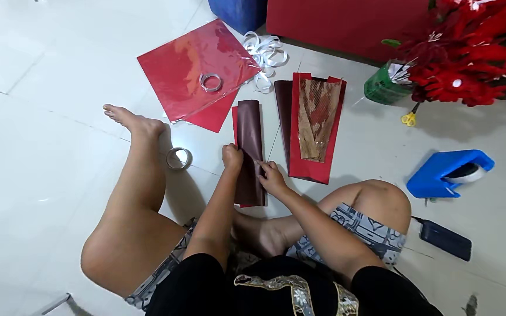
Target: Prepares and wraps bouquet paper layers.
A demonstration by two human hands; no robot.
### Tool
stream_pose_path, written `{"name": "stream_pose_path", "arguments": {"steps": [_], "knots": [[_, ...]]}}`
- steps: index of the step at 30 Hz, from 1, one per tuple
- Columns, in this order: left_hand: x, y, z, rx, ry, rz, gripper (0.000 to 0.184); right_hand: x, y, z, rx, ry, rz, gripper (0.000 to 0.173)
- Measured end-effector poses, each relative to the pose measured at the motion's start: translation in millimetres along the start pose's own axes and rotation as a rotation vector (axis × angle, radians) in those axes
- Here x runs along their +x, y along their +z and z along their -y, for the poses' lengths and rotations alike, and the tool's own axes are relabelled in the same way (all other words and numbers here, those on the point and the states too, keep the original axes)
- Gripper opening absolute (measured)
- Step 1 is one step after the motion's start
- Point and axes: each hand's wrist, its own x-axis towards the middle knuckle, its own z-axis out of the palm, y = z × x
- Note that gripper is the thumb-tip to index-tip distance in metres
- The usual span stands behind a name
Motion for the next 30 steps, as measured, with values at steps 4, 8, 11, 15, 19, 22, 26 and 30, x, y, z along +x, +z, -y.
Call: {"name": "stream_pose_path", "arguments": {"steps": [4,8,11,15,19,22,26,30], "knots": [[4,-2,2,-0.005,-0.006,0.019,0.023,1,1,-1,-0.013,-0.001,0.007,0.060],[6,2,8,-0.061,0.005,-0.015,0.027,0,0,0,-0.029,0.011,0.020,0.060],[7,0,9,-0.076,0.012,-0.012,0.037,1,0,-1,-0.037,0.018,0.028,0.059],[12,-3,18,-0.060,0.044,0.012,0.043,4,-1,-2,-0.044,0.023,0.037,0.059],[17,-7,24,-0.042,0.082,0.046,0.039,5,0,-5,-0.047,0.016,0.036,0.059],[19,-9,24,-0.018,0.106,0.070,0.039,6,1,-6,-0.056,0.019,0.035,0.059],[20,-12,22,0.018,0.124,0.102,0.040,6,1,-5,-0.073,0.028,0.034,0.059],[21,-14,22,0.048,0.157,0.133,0.035,5,1,-4,-0.073,0.031,0.031,0.059]]}}
